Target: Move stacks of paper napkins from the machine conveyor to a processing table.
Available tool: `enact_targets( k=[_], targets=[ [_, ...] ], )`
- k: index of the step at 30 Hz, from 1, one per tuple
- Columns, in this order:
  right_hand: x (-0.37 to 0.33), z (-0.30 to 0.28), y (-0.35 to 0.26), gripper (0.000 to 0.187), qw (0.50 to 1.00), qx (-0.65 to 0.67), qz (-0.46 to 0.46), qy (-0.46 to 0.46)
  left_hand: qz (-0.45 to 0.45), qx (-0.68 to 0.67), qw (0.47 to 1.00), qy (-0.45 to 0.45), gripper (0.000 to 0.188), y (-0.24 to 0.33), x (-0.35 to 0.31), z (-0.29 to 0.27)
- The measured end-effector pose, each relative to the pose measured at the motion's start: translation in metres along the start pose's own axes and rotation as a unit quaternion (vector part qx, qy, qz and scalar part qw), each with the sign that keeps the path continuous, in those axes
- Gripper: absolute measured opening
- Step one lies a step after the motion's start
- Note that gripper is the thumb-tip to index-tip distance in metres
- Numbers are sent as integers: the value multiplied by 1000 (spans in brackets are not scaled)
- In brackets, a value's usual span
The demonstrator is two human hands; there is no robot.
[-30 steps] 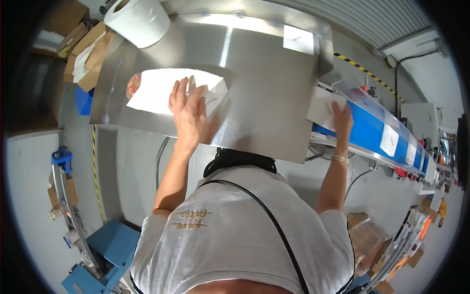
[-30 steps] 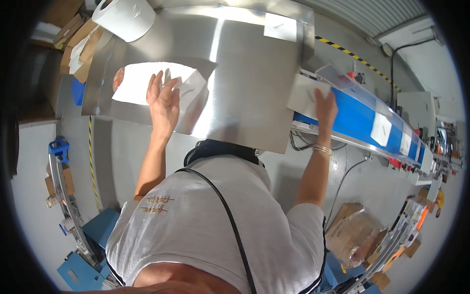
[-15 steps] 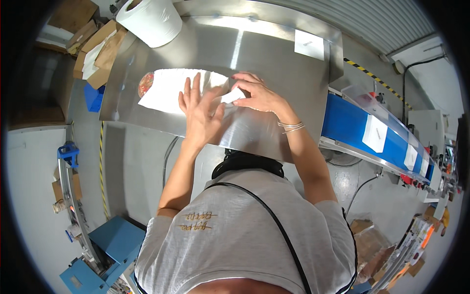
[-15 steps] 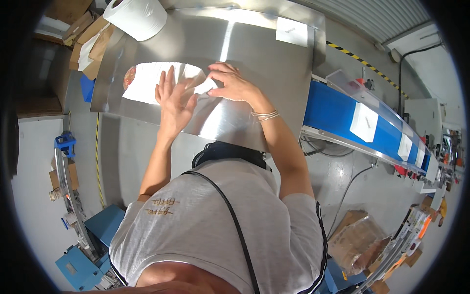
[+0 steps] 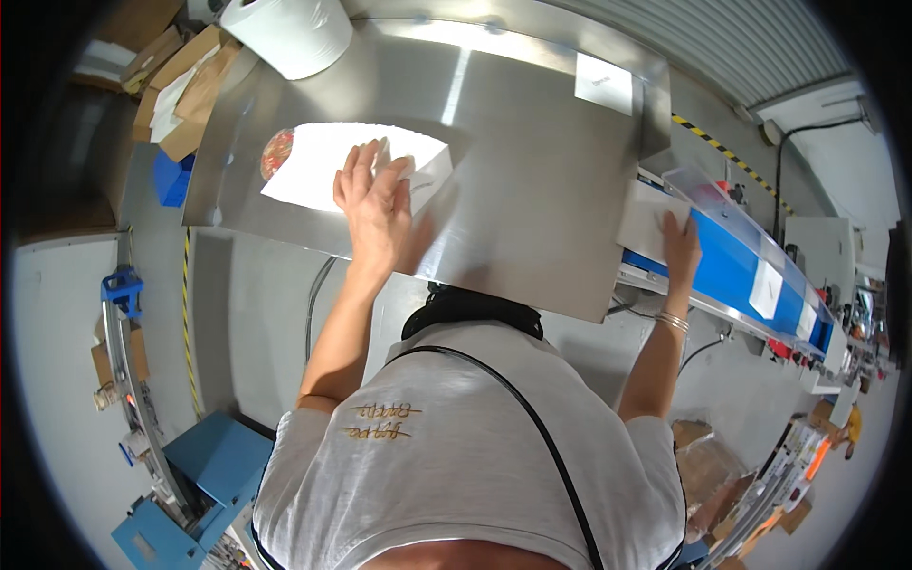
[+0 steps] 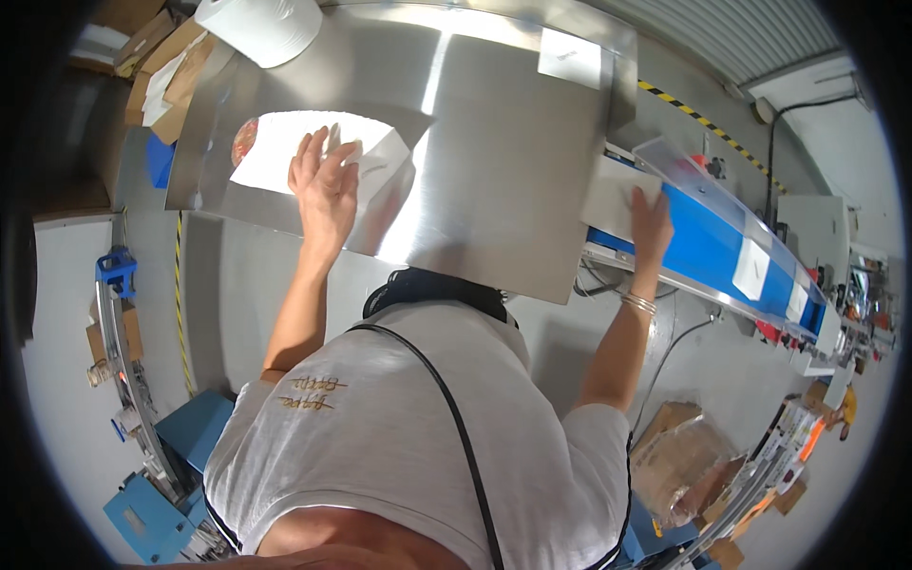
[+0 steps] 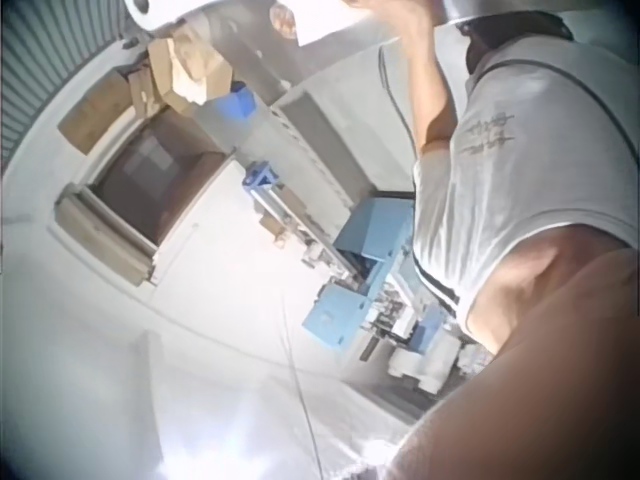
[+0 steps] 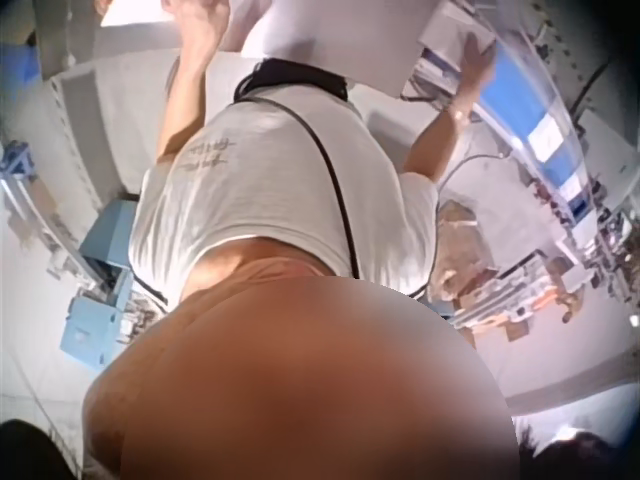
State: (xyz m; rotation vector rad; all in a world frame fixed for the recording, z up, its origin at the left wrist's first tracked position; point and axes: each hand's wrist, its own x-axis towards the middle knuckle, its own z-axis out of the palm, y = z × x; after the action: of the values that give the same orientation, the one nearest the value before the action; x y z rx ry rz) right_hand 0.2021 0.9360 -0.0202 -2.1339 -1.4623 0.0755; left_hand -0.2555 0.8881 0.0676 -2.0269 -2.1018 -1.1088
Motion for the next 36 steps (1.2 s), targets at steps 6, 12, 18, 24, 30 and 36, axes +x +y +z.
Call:
enact_targets(
  k=[6, 12, 18, 24, 30, 36],
  targets=[
    [-15, 6, -126, 53, 960, 52, -243, -132, 0, -6, 1000, -20, 27, 1, -2, -2],
    [-54, 61, -276, 53, 757, 324, -365, -435, 26, -7, 997, -70, 27, 1, 2, -11],
    [-59, 60, -259, 42, 750, 353, -183, -529, -5, 21, 999, -44, 39, -12, 8, -16],
    [-40, 55, -110, 31, 851, 444, 51, -274, 11, 25, 999, -17, 33, -24, 7, -13],
    [13, -8, -19, 63, 992, -62, 83, -77, 16, -8, 1000, 4, 31, -20, 8, -8],
    [-1, 36, -104, 59, 959, 109, -238, -110, 2, -7, 1000, -21, 32, -20, 8, -10]
  ],
)
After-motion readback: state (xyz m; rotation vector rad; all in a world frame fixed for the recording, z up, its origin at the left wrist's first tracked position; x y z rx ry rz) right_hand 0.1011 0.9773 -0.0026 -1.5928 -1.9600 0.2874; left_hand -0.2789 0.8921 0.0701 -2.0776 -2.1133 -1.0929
